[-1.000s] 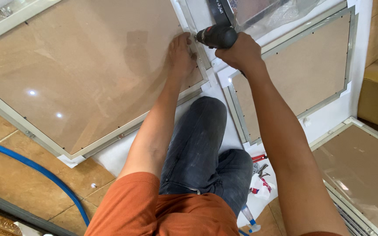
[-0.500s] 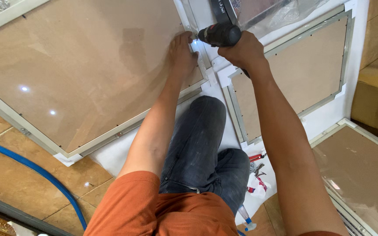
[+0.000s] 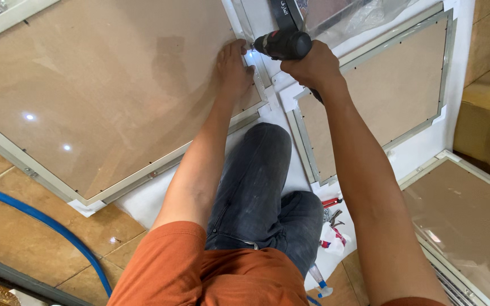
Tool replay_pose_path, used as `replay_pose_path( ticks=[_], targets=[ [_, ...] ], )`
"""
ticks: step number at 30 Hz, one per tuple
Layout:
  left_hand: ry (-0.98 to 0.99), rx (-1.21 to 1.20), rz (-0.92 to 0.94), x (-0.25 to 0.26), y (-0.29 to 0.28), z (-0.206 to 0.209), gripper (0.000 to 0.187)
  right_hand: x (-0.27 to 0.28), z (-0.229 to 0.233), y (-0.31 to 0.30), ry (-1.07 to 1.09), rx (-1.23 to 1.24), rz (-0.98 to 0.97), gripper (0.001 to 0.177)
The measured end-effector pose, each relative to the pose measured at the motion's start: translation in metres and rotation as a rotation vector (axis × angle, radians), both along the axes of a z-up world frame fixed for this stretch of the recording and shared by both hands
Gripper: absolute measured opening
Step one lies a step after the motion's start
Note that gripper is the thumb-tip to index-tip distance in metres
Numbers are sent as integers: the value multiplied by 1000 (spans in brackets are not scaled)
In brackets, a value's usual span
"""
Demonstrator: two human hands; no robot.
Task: The person assembles a picture frame by placing a backing board into a metal frame, securing it with a utility knife and a drill, and attaching a glass pane. The person uses a metal ruler to measure and align components before fastening them.
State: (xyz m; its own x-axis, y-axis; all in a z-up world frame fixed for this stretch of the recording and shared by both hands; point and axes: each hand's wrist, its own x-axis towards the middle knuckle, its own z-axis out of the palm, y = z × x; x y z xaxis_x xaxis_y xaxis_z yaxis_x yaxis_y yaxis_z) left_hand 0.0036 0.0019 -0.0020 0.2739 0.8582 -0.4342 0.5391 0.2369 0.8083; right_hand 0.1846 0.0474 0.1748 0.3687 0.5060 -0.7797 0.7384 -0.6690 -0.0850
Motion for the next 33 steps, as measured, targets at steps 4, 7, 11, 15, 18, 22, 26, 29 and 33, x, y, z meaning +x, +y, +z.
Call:
replay_pose_path(
  ticks=[4,7,11,15,18,22,26,29,33],
  targets=[
    [15,0,-16,-1,3,6,68,2,-1,-1,-8,31,33,33],
    [15,13,-39,-2,3,6,68,2,-3,-3,-12,54,46,34],
    [24,5,-14,0,2,6,67,3,-1,-3,1,14,-5,33],
    [2,78,4,0,4,6,67,4,-1,-2,-17,36,35,33],
    [21,9,-11,-1,4,11,61,6,-5,-4,0,-24,0,32],
    [87,22,-33,1,9,21,62,8,-11,-10,-5,66,41,35],
    [164,-3,-38,6,13,29,57,10,-13,-13,3,149,30,42],
    [202,70,-37,8,16,33,54,11,-6,-21,28,120,-82,40],
    [285,239,-205,7,16,33,36,8,12,-75,143,167,-450,33]
  ],
)
